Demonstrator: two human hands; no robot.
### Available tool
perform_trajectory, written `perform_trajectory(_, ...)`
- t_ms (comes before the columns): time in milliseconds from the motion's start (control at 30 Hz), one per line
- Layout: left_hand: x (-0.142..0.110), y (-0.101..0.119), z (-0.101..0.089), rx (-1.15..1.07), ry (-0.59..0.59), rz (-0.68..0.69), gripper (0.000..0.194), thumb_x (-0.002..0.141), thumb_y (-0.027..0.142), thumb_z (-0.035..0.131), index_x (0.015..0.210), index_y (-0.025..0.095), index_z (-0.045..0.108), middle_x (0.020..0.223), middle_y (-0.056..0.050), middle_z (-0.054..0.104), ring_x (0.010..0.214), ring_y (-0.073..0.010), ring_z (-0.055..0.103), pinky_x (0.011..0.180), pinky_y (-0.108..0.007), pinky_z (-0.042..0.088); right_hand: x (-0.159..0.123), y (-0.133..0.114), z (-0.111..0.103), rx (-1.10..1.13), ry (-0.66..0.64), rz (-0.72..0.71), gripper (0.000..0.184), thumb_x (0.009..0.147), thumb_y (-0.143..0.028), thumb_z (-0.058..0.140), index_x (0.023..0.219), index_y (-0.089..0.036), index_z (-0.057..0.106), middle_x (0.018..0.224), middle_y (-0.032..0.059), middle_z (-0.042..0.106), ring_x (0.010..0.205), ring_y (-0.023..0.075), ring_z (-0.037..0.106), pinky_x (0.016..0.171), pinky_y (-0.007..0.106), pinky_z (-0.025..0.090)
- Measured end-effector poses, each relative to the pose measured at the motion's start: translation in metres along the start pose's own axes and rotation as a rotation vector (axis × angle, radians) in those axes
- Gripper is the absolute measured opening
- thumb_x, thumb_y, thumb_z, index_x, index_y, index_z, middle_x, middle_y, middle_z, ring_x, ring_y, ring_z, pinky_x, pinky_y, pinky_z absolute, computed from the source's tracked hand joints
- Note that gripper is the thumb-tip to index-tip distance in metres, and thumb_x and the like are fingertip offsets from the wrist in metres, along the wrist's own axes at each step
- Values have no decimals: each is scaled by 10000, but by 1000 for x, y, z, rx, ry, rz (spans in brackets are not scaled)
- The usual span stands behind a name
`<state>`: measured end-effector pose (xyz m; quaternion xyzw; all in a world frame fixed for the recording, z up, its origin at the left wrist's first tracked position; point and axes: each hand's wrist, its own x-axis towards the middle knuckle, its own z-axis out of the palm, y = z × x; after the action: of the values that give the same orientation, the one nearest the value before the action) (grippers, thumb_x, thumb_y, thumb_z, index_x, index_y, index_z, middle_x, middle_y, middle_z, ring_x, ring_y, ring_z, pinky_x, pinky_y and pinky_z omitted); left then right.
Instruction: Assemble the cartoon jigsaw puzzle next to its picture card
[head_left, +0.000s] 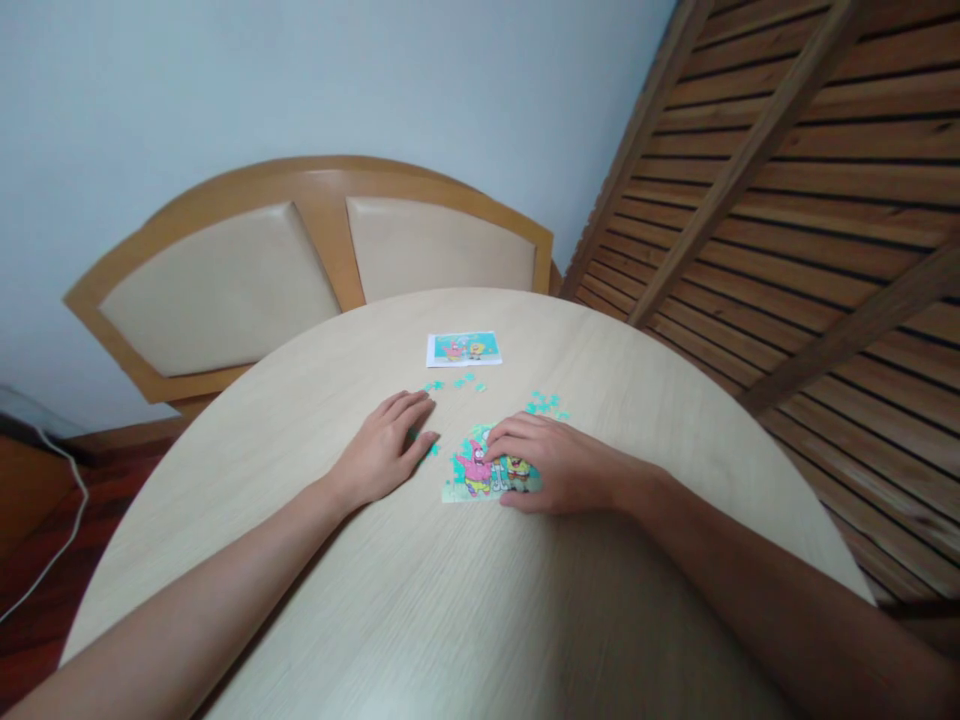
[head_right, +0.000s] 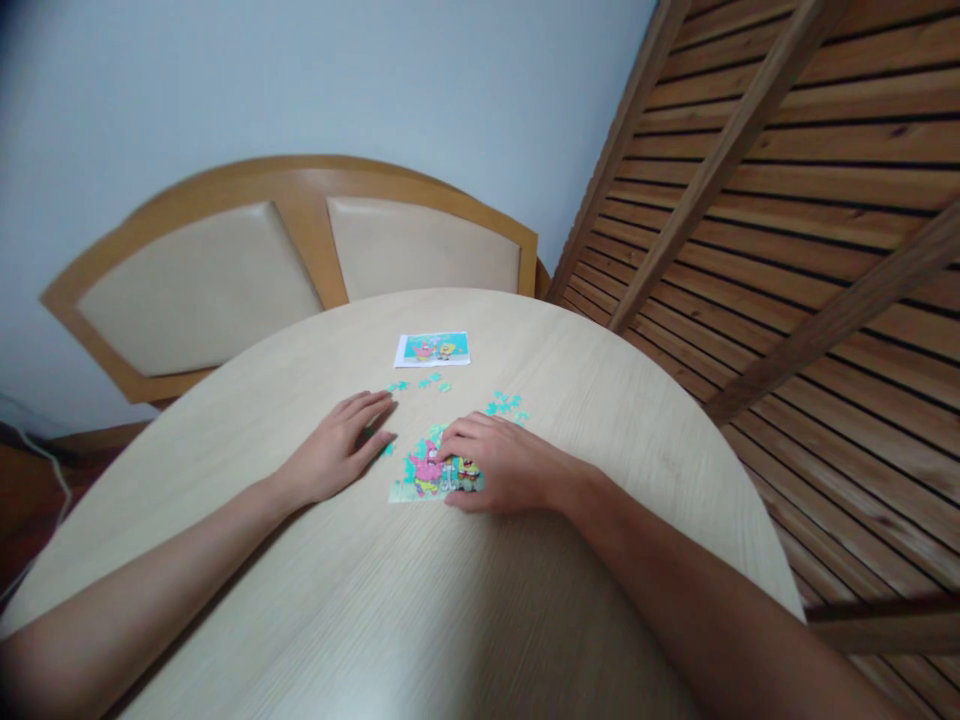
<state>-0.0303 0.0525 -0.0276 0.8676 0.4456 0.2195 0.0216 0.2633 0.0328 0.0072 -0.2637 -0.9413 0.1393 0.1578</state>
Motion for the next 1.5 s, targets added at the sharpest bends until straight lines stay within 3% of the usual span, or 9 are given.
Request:
perform_trajectory(200,1,6,-2,79,-80,33,568,1039,498,442,1511,181,414,1620,-129,379,1515,-351,282,1230,-560,265,2,1,0,12,14,-12,379,813,-362,762,1148,-200,687,1204,106,681,1125,269,613,1013,432,479)
perform_trajectory(367,13,1,-4,98,-197,87,599,1036,496,429,1558,205,381,1642,-135,332,1535,-382,217,1218,-598,228,2,2,2,17,17,-16,380,810,-359,765,1150,-208,686,1199,100,683,1126,269,612,1026,440,468)
perform_trajectory(533,20,2,-7,72,-206,134,582,1041,495,415,1545,203,395,1587,-141,426,1489,-360,327,1199,-580,271,2,2,2,4,13,-7,393,812,-363,763,1161,-202,682,1217,107,677,1134,273,612,1020,438,473)
perform_trajectory(667,17,6,-13,-7,-139,252,462,1036,416,452,1431,181,499,1379,-148,610,1291,-293,542,1112,-503,411,2,2,2,6,14,-12,382,810,-357,764,1146,-191,688,1200,111,682,1127,270,615,1022,438,474)
perform_trajectory(767,14,8,-15,-58,-82,268,360,1021,341,461,1323,183,575,1196,-129,690,1129,-266,620,1008,-479,482,2,2,2,15,13,-4,385,809,-347,765,1156,-202,687,1208,105,682,1131,267,615,1020,434,478)
perform_trajectory(900,12,10,-13,-46,-33,207,320,996,279,483,1271,193,621,1201,-119,693,1117,-267,625,990,-479,486,0,0,1,22,16,14,395,799,-344,772,1161,-209,691,1218,105,682,1131,271,615,1020,448,480)
perform_trajectory(1200,12,10,-17,4,-131,182,231,1027,264,518,1139,232,717,1129,-80,724,1074,-260,630,947,-443,483,-2,-2,-2,17,-11,19,400,811,-348,761,1170,-193,678,1214,117,678,1124,281,617,1021,450,478)
perform_trajectory(1367,9,7,-14,-79,-98,145,232,1036,278,528,1183,214,695,1121,-96,703,1032,-247,635,916,-407,501,-3,-2,-2,27,-9,18,395,816,-344,753,1175,-200,674,1217,121,676,1122,285,617,1006,458,486)
perform_trajectory(1500,9,12,-18,-154,-107,121,195,1031,269,536,1089,210,713,1056,-84,706,978,-230,638,891,-383,500,-3,-2,-2,26,0,10,394,813,-340,754,1167,-184,678,1211,128,678,1116,284,619,1006,457,486)
